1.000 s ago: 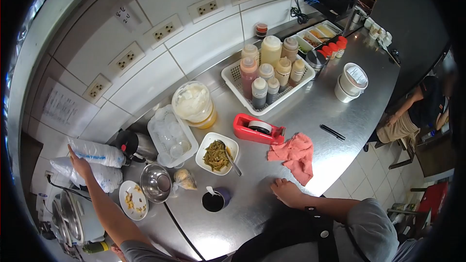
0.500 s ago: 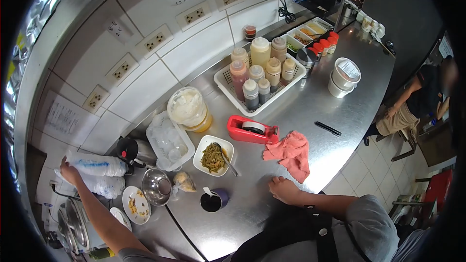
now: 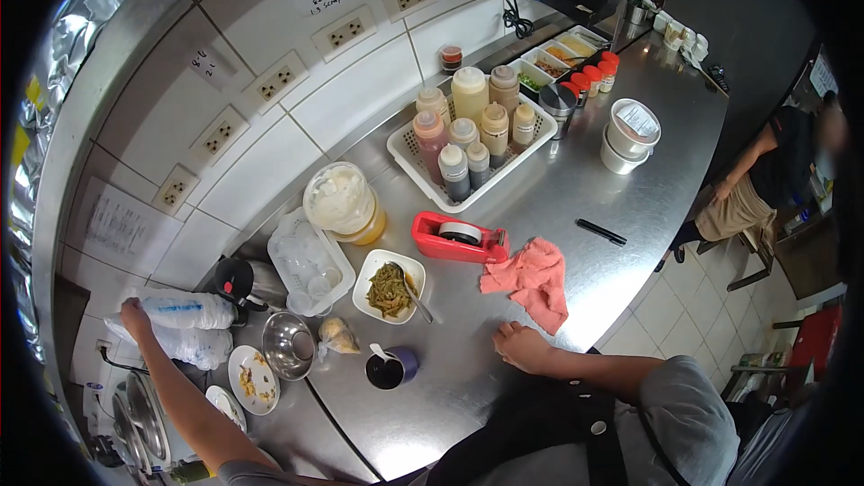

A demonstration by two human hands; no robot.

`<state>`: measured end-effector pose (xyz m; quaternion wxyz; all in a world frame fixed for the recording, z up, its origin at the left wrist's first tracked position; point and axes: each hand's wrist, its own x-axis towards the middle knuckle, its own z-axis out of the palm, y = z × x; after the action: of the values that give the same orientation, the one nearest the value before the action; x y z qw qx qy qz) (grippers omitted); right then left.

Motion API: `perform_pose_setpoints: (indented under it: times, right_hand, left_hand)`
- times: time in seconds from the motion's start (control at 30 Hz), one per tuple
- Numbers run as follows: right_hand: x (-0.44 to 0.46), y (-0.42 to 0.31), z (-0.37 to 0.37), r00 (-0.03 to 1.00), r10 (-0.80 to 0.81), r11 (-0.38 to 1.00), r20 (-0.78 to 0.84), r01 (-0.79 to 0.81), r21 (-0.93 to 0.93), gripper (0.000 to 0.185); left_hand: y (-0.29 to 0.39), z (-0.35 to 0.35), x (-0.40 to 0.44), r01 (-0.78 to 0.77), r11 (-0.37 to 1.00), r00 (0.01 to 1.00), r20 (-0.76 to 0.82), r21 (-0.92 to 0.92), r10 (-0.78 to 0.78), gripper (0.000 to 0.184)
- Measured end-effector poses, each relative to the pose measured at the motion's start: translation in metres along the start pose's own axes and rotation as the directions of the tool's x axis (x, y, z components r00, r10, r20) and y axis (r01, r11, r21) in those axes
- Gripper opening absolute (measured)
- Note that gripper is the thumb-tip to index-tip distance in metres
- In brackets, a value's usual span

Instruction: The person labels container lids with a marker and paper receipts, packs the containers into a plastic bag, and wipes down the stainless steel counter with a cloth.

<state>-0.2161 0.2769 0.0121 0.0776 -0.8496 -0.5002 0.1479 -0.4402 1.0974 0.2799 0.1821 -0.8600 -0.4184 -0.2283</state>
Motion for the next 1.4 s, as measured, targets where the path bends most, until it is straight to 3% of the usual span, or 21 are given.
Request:
perform_pose_setpoints:
  times: [0.07, 0.13, 0.23, 0.33, 0.37, 0.4, 0.43, 0.47, 0.57, 0.7, 0.77, 0.8, 0.9, 1.0, 1.1, 1.13, 1.2, 1.23, 1.3, 1.33, 1.4]
  right_hand:
    - [0.0, 0.001, -0.004, 1.0, -0.004, 1.0, 0.024, 0.003, 0.003, 0.034]
    - [-0.002, 0.001, -0.008, 0.999, -0.014, 0.999, 0.038, 0.013, 0.031, 0.035]
    - [-0.002, 0.002, -0.035, 1.0, 0.017, 0.991, 0.002, -0.017, 0.13, 0.034]
    - [0.007, 0.02, -0.051, 0.918, 0.24, 0.954, -0.315, -0.164, 0.249, 0.029]
    - [0.007, 0.035, -0.067, 0.872, 0.302, 0.92, -0.385, -0.161, 0.357, 0.032]
    - [0.006, 0.055, -0.085, 0.816, 0.37, 0.876, -0.443, -0.148, 0.46, 0.035]
    - [0.008, 0.077, -0.094, 0.774, 0.441, 0.882, -0.454, -0.28, 0.379, 0.029]
    - [0.008, 0.098, -0.095, 0.72, 0.503, 0.864, -0.479, -0.407, 0.295, 0.024]
    - [-0.007, 0.179, -0.065, 0.759, 0.512, 0.839, -0.402, -0.542, 0.043, 0.031]
    - [-0.023, 0.209, -0.072, 0.789, 0.552, 0.825, -0.269, -0.564, 0.035, 0.052]
    - [-0.034, 0.176, -0.115, 0.822, 0.305, 0.928, -0.482, -0.37, -0.043, 0.076]
    - [-0.037, 0.159, -0.146, 0.851, 0.193, 0.978, -0.488, -0.127, 0.165, 0.082]
    - [-0.049, 0.113, -0.209, 0.803, -0.088, 0.666, -0.59, 0.488, 0.565, 0.09]
    - [-0.058, 0.124, -0.217, 0.671, -0.21, 0.708, -0.711, 0.606, 0.362, 0.079]
    - [-0.071, 0.163, -0.221, 0.682, -0.138, 0.642, -0.718, 0.613, 0.46, 0.062]
    - [-0.077, 0.175, -0.219, 0.689, -0.135, 0.635, -0.712, 0.612, 0.471, 0.062]
    - [-0.087, 0.203, -0.216, 0.748, 0.095, 0.626, -0.657, 0.468, 0.624, 0.03]
    - [-0.09, 0.217, -0.214, 0.747, 0.095, 0.629, -0.659, 0.468, 0.621, 0.03]
    - [-0.097, 0.238, -0.206, 0.783, 0.193, 0.596, -0.591, 0.385, 0.704, 0.035]
    - [-0.101, 0.246, -0.203, 0.786, 0.191, 0.594, -0.588, 0.384, 0.707, 0.035]
    - [-0.108, 0.253, -0.198, 0.776, 0.074, 0.718, -0.626, 0.394, 0.574, 0.027]
  left_hand:
    - [0.038, -0.033, 0.003, 0.264, 0.965, 0.959, -0.107, 0.002, -0.262, 0.03]
    - [0.074, -0.07, 0.002, 0.381, 0.923, 0.885, -0.307, 0.049, -0.349, 0.032]
    - [0.11, -0.099, 0.008, 0.252, 0.963, 0.696, -0.672, -0.1, -0.252, 0.036]
    - [0.154, -0.119, -0.018, 0.143, 0.986, 0.719, -0.677, -0.08, -0.159, 0.031]
    - [0.173, -0.126, -0.031, 0.081, 0.895, 0.854, -0.432, -0.438, -0.289, 0.029]
    - [0.193, -0.132, -0.046, 0.103, 0.667, 0.945, -0.137, -0.738, -0.298, 0.028]
    - [0.214, -0.141, -0.062, 0.203, 0.346, 0.972, 0.146, -0.916, -0.184, 0.027]
    - [0.239, -0.152, -0.08, 0.214, 0.328, 0.975, 0.181, -0.92, -0.13, 0.028]
    - [0.308, -0.191, -0.13, 0.358, 0.169, 0.927, 0.371, -0.918, 0.049, 0.029]
    - [0.403, -0.241, -0.178, 0.435, 0.001, 0.889, 0.43, -0.901, 0.156, 0.031]
    - [0.445, -0.244, -0.204, 0.435, -0.084, 0.894, 0.419, -0.896, 0.162, 0.03]
    - [0.467, -0.243, -0.219, 0.432, -0.056, 0.895, 0.421, -0.9, 0.148, 0.028]
    - [0.544, -0.24, -0.273, 0.464, -0.042, 0.881, 0.457, -0.885, 0.125, 0.024]
    - [0.63, -0.253, -0.321, 0.516, -0.23, 0.855, 0.479, -0.825, 0.199, 0.021]
    - [0.683, -0.245, -0.36, 0.528, -0.176, 0.845, 0.492, -0.831, 0.211, 0.027]
    - [0.699, -0.244, -0.375, 0.412, -0.037, 0.91, 0.409, -0.91, 0.073, 0.034]
    - [0.736, -0.246, -0.404, 0.182, 0.279, 0.979, 0.148, -0.943, -0.138, 0.059]
    - [0.758, -0.265, -0.418, 0.18, 0.275, 0.98, 0.146, -0.945, -0.138, 0.059]
    - [0.795, -0.318, -0.447, -0.085, 0.143, 0.974, -0.052, -0.986, 0.22, 0.073]
    - [0.809, -0.316, -0.459, -0.08, 0.147, 0.975, -0.047, -0.986, 0.219, 0.073]
    - [0.829, -0.3, -0.477, -0.035, 0.39, 0.98, 0.044, -0.92, 0.192, 0.083]
